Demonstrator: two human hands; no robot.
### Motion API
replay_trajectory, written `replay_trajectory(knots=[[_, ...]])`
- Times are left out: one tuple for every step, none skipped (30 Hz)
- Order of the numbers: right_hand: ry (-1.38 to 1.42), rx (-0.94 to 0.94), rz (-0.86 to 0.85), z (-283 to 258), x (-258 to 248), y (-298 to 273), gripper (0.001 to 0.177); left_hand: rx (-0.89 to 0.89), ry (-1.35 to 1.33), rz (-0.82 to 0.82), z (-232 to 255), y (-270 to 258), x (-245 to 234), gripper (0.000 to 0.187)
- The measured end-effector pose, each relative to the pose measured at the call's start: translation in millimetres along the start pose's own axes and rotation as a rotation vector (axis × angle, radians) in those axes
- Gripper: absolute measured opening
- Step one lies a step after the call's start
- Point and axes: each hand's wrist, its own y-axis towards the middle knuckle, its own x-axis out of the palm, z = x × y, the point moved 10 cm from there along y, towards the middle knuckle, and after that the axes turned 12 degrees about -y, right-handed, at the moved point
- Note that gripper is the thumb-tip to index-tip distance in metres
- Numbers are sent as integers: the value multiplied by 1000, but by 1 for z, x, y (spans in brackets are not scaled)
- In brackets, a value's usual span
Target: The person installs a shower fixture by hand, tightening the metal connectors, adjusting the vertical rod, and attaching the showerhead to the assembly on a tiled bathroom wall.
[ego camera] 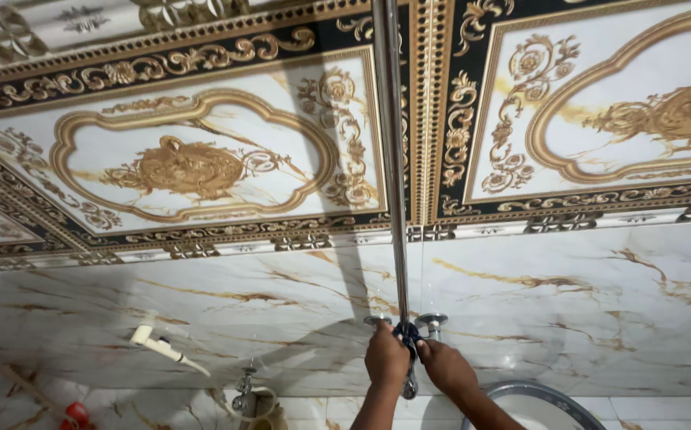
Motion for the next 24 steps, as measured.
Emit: replay_trajectory(knots=[[9, -27, 12, -1, 1, -2, 47, -10, 2, -3, -1, -3, -1, 24], [7, -24, 2, 2, 4, -3, 47, 73, 33, 5, 7, -4, -4, 27], [-114, -51, -16, 1, 6, 1, 45, 159, 63, 14, 16, -4, -7, 30], [-236, -79, -34, 2, 8, 4, 43, 153, 63, 12, 16, -6, -8, 30], [-236, -78, -35, 4, 6, 9, 43, 117, 117, -42, 16, -4, -5, 31], [-302, -83, -65, 7, 7, 13, 42, 82, 170, -96, 15, -2, -2, 32], [-365, -85, -95, 10, 9, 16, 42, 81, 171, -98, 16, -1, -5, 32], [-364, -84, -97, 12, 10, 18, 42, 87, 198, -122, 18, -1, -6, 33], [-435, -125, -73, 10, 8, 20, 42, 92, 224, -146, 18, -1, -5, 34], [-506, -166, -49, 8, 7, 22, 43, 91, 223, -149, 17, -1, -5, 34], [-505, -165, -48, 8, 5, 28, 43, 84, 220, -149, 16, -1, -5, 34], [-324, -140, -75, 10, 5, 34, 43, 77, 216, -149, 14, 0, -5, 34], [-145, -111, -104, 13, 7, 36, 44, 74, 216, -153, 9, -2, -4, 34], [-146, -108, -107, 12, 10, 37, 44, 103, 88, -109, 8, -5, -8, 34], [28, -8, -169, 17, 20, 38, 45, 130, -38, -62, 6, -7, -13, 34], [201, 92, -229, 22, 31, 37, 47, 128, -36, -63, 4, -9, -11, 34], [205, 93, -233, 19, 37, 38, 47, 85, -34, -79, -3, -11, -8, 31], [167, 101, -178, 20, 38, 39, 44, 43, -31, -95, -11, -12, -7, 28], [125, 112, -120, 26, 37, 40, 41, 43, -30, -100, -14, -12, -7, 28], [126, 117, -120, 30, 44, 41, 41, 98, -38, -92, -12, -11, -9, 27], [-31, -113, 26, 12, 35, 44, 40, 155, -49, -84, -9, -10, -10, 27], [-188, -343, 173, -8, 27, 39, 40, 157, -52, -89, -9, -6, -8, 27], [-189, -338, 173, -5, 30, 38, 40, 191, 5, -96, -7, -3, -8, 26], [-125, -203, 138, 8, 35, 38, 41, 226, 62, -102, -5, -1, -8, 26]])
